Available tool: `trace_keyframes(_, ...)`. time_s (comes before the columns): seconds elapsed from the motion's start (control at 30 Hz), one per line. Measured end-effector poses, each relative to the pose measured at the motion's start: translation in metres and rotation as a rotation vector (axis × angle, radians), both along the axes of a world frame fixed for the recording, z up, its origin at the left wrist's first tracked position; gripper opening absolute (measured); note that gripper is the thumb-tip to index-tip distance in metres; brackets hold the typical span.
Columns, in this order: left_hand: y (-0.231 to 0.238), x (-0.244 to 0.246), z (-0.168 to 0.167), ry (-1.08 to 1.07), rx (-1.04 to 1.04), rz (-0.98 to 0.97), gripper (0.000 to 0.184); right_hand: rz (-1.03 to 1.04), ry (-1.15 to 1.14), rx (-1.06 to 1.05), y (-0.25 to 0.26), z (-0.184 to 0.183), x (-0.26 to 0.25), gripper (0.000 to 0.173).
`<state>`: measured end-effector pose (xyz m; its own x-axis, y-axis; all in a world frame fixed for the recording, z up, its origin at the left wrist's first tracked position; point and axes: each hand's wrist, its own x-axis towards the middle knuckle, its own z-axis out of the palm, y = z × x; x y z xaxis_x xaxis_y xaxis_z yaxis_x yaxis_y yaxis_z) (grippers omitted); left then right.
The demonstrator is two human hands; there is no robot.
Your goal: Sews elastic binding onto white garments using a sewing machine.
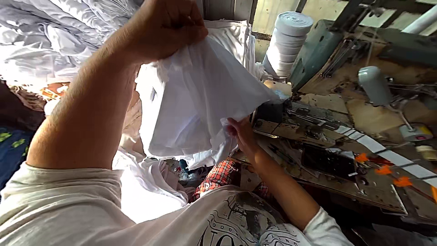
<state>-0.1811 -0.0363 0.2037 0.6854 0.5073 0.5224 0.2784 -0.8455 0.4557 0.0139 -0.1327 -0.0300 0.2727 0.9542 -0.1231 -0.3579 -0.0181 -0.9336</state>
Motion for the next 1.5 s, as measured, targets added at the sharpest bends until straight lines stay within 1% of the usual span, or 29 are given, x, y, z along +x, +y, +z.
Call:
trace_keyframes(0.03, 0.003, 0.001, 0.005, 0.049, 0.032, 0.074, 0.011, 0.028, 0.047, -0.005, -0.004, 0.003, -0.002, 0.007)
trace_keyframes(0.07, 0.011, 0.000, 0.007, 0.124, 0.102, 0.145, 0.014, 0.127, 0.027, 0.029, -0.018, 0.007, -0.001, 0.006)
trace_keyframes(0.1, 0.025, -0.003, 0.005, 0.194, 0.165, 0.175, 0.018, 0.265, -0.052, 0.104, -0.038, 0.010, 0.004, 0.007)
trace_keyframes(0.17, 0.063, -0.014, -0.019, 0.292, 0.230, 0.188, 0.022, 0.494, -0.268, 0.294, -0.079, 0.012, 0.023, 0.015)
trace_keyframes(0.2, 0.079, -0.021, -0.038, 0.331, 0.216, 0.195, 0.023, 0.508, -0.336, 0.326, -0.096, 0.010, 0.036, 0.016)
trace_keyframes(0.27, 0.097, -0.030, -0.082, 0.389, 0.149, 0.246, 0.023, 0.357, -0.299, 0.229, -0.121, 0.002, 0.065, 0.008)
trace_keyframes(0.3, 0.100, -0.031, -0.103, 0.402, 0.110, 0.272, 0.023, 0.263, -0.215, 0.187, -0.129, -0.002, 0.080, 0.009)
trace_keyframes(0.37, 0.102, -0.025, -0.136, 0.405, 0.079, 0.331, 0.025, 0.140, -0.057, 0.199, -0.142, -0.002, 0.106, 0.013)
trace_keyframes(0.4, 0.101, -0.019, -0.145, 0.393, 0.090, 0.358, 0.027, 0.124, -0.004, 0.231, -0.145, 0.000, 0.114, 0.011)
trace_keyframes(0.47, 0.091, -0.004, -0.147, 0.342, 0.126, 0.355, 0.026, 0.118, 0.010, 0.269, -0.147, 0.003, 0.122, 0.010)
trace_keyframes(0.5, 0.081, 0.008, -0.143, 0.300, 0.149, 0.314, 0.025, 0.109, -0.012, 0.276, -0.147, 0.003, 0.123, 0.011)
trace_keyframes(0.57, 0.046, 0.041, -0.135, 0.187, 0.228, 0.149, 0.026, 0.083, -0.055, 0.292, -0.144, 0.005, 0.124, 0.013)
trace_keyframes(0.67, -0.029, 0.095, -0.135, 0.078, 0.243, -0.242, 0.032, 0.086, -0.122, 0.315, -0.141, 0.008, 0.122, 0.015)
trace_keyframes(0.73, -0.073, 0.124, -0.143, 0.165, 0.225, -0.472, 0.049, 0.109, -0.208, 0.337, -0.140, 0.010, 0.121, 0.016)
trace_keyframes(0.8, -0.093, 0.146, -0.156, 0.267, 0.258, -0.628, 0.059, 0.073, -0.361, 0.383, -0.141, 0.012, 0.120, 0.011)
trace_keyframes(0.83, -0.096, 0.156, -0.159, 0.280, 0.269, -0.668, 0.056, 0.009, -0.471, 0.405, -0.141, 0.011, 0.120, 0.011)
trace_keyframes(0.87, -0.095, 0.165, -0.158, 0.277, 0.257, -0.688, 0.050, -0.076, -0.571, 0.432, -0.141, 0.008, 0.120, 0.016)
trace_keyframes(0.93, -0.084, 0.179, -0.145, 0.306, 0.229, -0.680, 0.029, -0.238, -0.626, 0.475, -0.139, -0.003, 0.118, 0.031)
trace_keyframes(0.97, -0.076, 0.184, -0.136, 0.337, 0.222, -0.681, 0.018, -0.299, -0.572, 0.468, -0.138, -0.010, 0.113, 0.031)
trace_keyframes(1.0, -0.067, 0.189, -0.127, 0.362, 0.229, -0.700, 0.012, -0.330, -0.500, 0.432, -0.138, -0.018, 0.105, 0.027)
trace_keyframes(1.07, -0.051, 0.197, -0.112, 0.381, 0.194, -0.779, 0.019, -0.244, -0.408, 0.326, -0.135, -0.030, 0.082, 0.019)
trace_keyframes(1.13, -0.043, 0.207, -0.110, 0.317, 0.105, -0.882, 0.020, -0.087, -0.425, 0.252, -0.124, -0.031, 0.059, 0.030)
trace_keyframes(1.17, -0.044, 0.213, -0.112, 0.308, 0.052, -0.913, 0.019, -0.049, -0.438, 0.233, -0.116, -0.028, 0.048, 0.038)
trace_keyframes(1.23, -0.056, 0.225, -0.121, 0.312, -0.013, -0.932, 0.016, -0.088, -0.418, 0.243, -0.093, -0.021, 0.029, 0.039)
trace_keyframes(1.27, -0.063, 0.230, -0.126, 0.338, -0.038, -0.926, 0.015, -0.134, -0.367, 0.224, -0.081, -0.016, 0.020, 0.035)
trace_keyframes(1.33, -0.071, 0.240, -0.138, 0.376, -0.069, -0.929, 0.013, -0.209, -0.176, 0.121, -0.061, -0.006, 0.004, 0.025)
trace_keyframes(1.4, -0.065, 0.246, -0.149, 0.372, -0.033, -0.908, 0.012, -0.243, -0.015, 0.112, -0.049, -0.003, -0.005, 0.022)
trace_keyframes(1.43, -0.057, 0.245, -0.152, 0.360, -0.013, -0.875, 0.012, -0.197, 0.051, 0.135, -0.051, -0.004, -0.005, 0.022)
trace_keyframes(1.5, -0.029, 0.236, -0.157, 0.281, 0.006, -0.793, 0.010, 0.024, 0.177, 0.161, -0.074, -0.002, 0.005, 0.024)
